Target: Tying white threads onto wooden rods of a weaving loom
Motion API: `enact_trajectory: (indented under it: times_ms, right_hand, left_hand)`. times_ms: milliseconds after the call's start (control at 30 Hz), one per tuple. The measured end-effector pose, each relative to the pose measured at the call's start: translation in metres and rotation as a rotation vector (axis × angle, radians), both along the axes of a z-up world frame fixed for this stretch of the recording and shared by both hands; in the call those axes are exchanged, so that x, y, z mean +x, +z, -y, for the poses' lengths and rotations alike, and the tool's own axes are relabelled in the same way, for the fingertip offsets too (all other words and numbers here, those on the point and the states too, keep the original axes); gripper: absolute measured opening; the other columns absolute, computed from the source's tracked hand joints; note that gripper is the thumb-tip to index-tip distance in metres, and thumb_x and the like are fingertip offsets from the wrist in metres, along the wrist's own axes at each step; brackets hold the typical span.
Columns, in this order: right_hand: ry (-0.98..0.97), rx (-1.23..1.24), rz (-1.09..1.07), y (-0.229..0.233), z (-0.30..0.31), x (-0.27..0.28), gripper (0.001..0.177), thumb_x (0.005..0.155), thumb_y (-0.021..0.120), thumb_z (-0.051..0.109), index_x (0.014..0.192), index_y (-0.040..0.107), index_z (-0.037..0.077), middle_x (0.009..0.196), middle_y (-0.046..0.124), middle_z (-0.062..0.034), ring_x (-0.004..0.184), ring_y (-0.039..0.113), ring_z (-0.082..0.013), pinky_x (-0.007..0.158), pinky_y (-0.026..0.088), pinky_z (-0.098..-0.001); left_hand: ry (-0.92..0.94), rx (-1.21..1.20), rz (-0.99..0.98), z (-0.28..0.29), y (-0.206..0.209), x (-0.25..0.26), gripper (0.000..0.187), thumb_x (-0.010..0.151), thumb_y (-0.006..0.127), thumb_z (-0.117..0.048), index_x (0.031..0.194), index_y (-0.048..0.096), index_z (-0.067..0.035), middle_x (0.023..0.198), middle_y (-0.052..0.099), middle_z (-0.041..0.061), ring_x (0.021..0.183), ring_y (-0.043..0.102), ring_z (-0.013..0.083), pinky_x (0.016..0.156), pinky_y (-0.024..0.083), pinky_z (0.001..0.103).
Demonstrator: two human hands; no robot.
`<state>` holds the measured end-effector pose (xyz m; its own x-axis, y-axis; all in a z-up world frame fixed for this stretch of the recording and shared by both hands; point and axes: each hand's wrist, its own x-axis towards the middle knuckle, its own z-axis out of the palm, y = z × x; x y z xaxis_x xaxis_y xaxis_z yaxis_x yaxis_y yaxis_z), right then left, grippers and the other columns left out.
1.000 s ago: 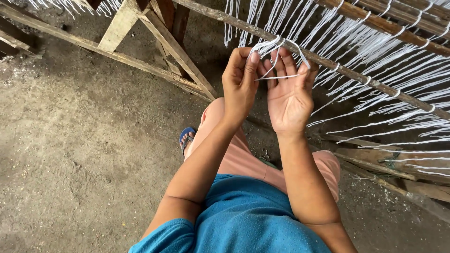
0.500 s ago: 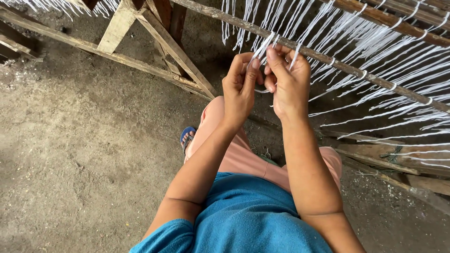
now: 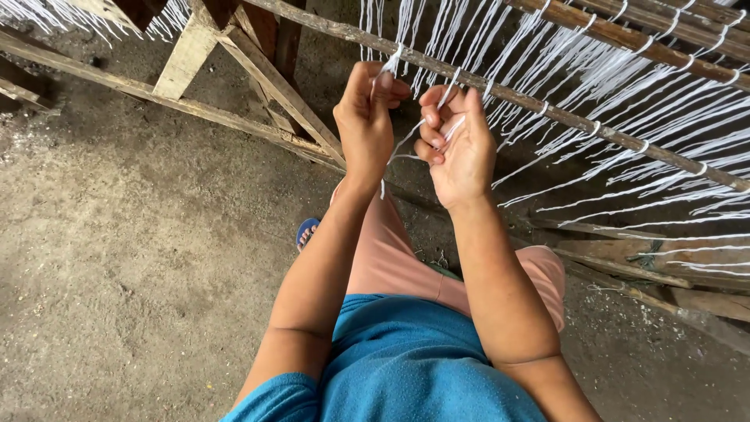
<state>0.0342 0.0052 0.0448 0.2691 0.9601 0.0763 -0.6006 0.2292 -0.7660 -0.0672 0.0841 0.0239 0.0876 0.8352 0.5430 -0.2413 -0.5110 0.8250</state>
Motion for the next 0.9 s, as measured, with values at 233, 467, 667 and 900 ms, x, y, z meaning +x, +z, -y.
enact_trajectory:
  times_ms: [233, 467, 667, 900]
  right_hand:
    - [-0.091, 0.045, -0.001, -0.015, -0.006, 0.011, 0.05, 0.092, 0.053, 0.053, 0.107, 0.064, 0.006, 0.086, 0.053, -0.0021, 0.061, 0.035, -0.0077, 0.044, 0.023, -0.0195]
    - [-0.139, -0.008, 0.195, -0.029, -0.013, -0.003, 0.063, 0.089, 0.041, 0.067, 0.102, 0.063, 0.01, 0.075, 0.051, 0.0016, 0.053, 0.031, -0.0062, 0.042, 0.022, -0.0207]
    - [-0.155, -0.209, 0.879, -0.174, 0.0, -0.002, 0.054, 0.099, 0.04, 0.067, 0.089, 0.061, 0.019, 0.063, 0.039, 0.0081, 0.049, 0.031, -0.0044, 0.047, 0.026, -0.0232]
    - [0.406, -0.739, 1.17, -0.28, 0.029, 0.032, 0.029, 0.096, 0.063, 0.033, 0.103, 0.064, 0.005, 0.082, 0.066, -0.0109, 0.075, 0.06, -0.0241, 0.073, 0.047, -0.0396]
  left_hand:
    - [0.038, -0.025, -0.099, 0.004, 0.0, -0.008, 0.014, 0.107, 0.052, -0.022, 0.099, 0.058, -0.012, 0.085, 0.075, 0.002, 0.08, 0.071, 0.0119, 0.075, 0.059, 0.028]
    - [-0.074, -0.09, -0.029, 0.003, -0.009, -0.01, 0.012, 0.107, 0.054, -0.018, 0.097, 0.058, -0.013, 0.082, 0.073, 0.001, 0.068, 0.065, 0.0096, 0.057, 0.049, 0.023]
    - [-0.077, -0.019, -0.005, 0.0, -0.015, -0.012, 0.013, 0.108, 0.053, -0.02, 0.099, 0.059, -0.013, 0.082, 0.067, -0.001, 0.074, 0.056, 0.0085, 0.072, 0.043, 0.025]
    - [-0.107, -0.079, 0.197, 0.005, -0.018, -0.009, 0.013, 0.109, 0.055, -0.024, 0.105, 0.064, -0.015, 0.079, 0.064, -0.001, 0.065, 0.042, 0.0047, 0.06, 0.035, 0.02]
